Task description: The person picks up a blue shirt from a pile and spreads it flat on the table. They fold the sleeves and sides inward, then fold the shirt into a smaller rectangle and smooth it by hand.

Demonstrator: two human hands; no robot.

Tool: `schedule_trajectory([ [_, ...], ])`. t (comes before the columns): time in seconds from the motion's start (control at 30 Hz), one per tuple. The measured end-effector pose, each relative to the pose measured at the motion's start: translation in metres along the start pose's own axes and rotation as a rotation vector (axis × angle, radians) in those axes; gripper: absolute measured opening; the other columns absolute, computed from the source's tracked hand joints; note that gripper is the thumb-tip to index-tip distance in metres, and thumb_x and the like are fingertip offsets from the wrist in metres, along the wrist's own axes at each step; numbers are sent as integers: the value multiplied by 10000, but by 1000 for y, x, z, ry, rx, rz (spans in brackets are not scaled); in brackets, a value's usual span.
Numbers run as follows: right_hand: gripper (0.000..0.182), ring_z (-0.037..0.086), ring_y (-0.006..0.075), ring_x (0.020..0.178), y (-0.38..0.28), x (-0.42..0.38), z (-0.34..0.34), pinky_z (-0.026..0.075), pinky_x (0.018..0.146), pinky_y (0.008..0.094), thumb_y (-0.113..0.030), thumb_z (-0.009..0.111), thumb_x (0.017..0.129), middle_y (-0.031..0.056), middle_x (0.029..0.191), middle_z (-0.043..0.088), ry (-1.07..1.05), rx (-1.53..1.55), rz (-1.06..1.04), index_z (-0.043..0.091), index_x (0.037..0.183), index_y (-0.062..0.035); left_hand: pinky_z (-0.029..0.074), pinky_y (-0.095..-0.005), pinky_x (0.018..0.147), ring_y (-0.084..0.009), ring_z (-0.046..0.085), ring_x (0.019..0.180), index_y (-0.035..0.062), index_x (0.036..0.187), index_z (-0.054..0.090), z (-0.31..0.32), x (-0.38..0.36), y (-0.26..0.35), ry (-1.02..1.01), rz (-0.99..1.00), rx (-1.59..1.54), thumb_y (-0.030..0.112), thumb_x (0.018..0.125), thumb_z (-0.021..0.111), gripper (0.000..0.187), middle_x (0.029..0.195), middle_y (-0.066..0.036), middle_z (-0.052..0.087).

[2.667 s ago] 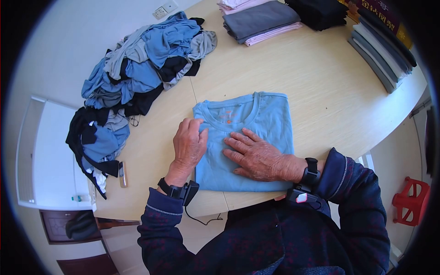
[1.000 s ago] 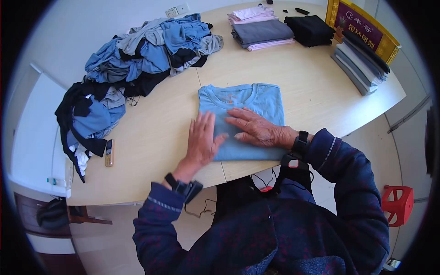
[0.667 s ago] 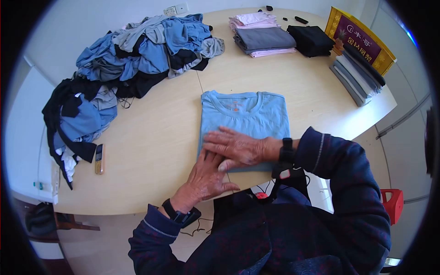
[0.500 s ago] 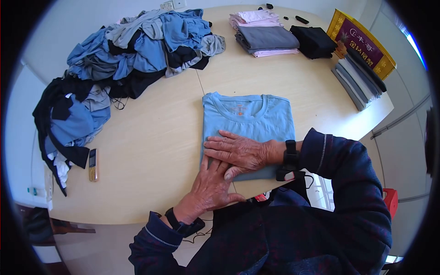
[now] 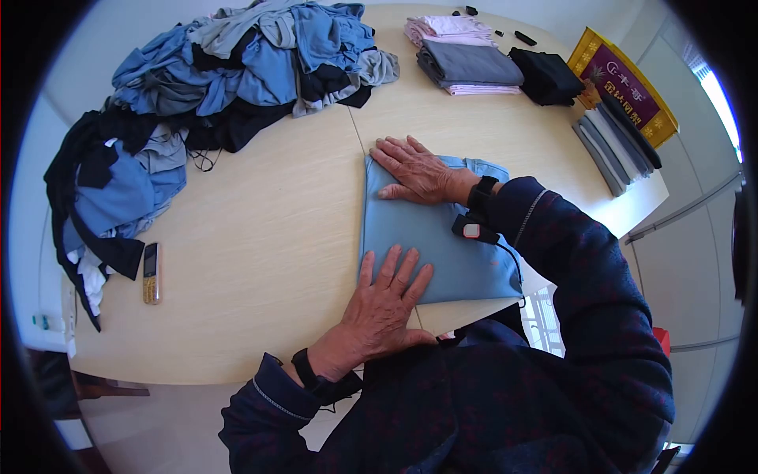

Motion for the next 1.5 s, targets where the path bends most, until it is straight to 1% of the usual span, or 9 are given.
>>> schedule_trajectory([
  [0.13,848,229,420,1444,-38,-35,-29,135,1178,571,-678,367,938,252,1534,281,180,-33,-116,297,1496,-43,137,-644,1133,-409,187,1446,67,1487,335,3,-1,0,-30,-7,20,753,717,613,1068,1549,-216,251],
  [0.33,874,239,417,1442,-88,-121,-13,144,1177,567,-685,398,911,263,1530,280,36,193,-216,302,1491,-38,138,-656,1125,-418,188,1445,59,1491,318,5,0,1,6,16,57,759,727,598,1073,1546,-229,248],
  [0.6,885,259,397,1434,17,-97,-2,149,1177,559,-690,372,921,255,1530,277,90,-31,9,287,1489,-17,129,-639,1137,-422,211,1439,63,1502,290,3,1,2,-37,19,104,750,742,585,1067,1538,-222,267],
  [0.7,889,233,400,1447,32,-98,-5,137,1183,558,-710,318,930,242,1526,298,117,19,108,321,1474,-7,138,-631,1139,-420,213,1436,66,1492,312,4,0,4,7,33,105,702,713,664,1066,1538,-211,270],
  [0.9,845,193,399,1463,7,-117,-22,100,1192,541,-659,330,959,244,1546,264,176,-81,124,263,1500,-14,134,-619,1148,-410,224,1436,66,1492,319,4,-1,2,23,48,164,704,724,651,1053,1532,-203,289],
  [1.07,834,202,395,1461,-60,-167,-27,121,1186,539,-623,396,954,245,1531,289,183,118,161,268,1490,3,131,-612,1152,-402,242,1434,32,1451,393,-2,0,10,26,-10,159,704,726,644,1020,1508,-219,334],
  [1.17,832,221,393,1454,-86,-179,-20,137,1182,540,-618,410,947,240,1518,309,155,151,138,289,1475,13,125,-612,1153,-388,228,1446,19,1475,339,-4,16,28,25,54,187,707,721,644,1065,1530,-211,304],
  [1.37,849,268,405,1425,-90,-183,-11,164,1166,563,-651,417,921,247,1465,365,292,140,132,367,1422,33,126,-626,1143,-381,205,1460,17,1517,219,15,26,34,-69,-24,218,710,734,620,1119,1567,-190,248],
  [1.5,864,279,409,1415,-82,-192,-15,167,1164,558,-658,421,916,260,1459,367,316,131,112,370,1414,47,122,-627,1142,-382,197,1462,5,1506,248,18,25,31,-56,11,242,738,751,562,1098,1562,-193,260],
])
Point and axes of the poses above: each hand's wrist, its own x-axis towards the middle knuckle, its own z-axis out of the palm, y = z × x, the point moved 6 cm from there along x, towards the middle knuckle
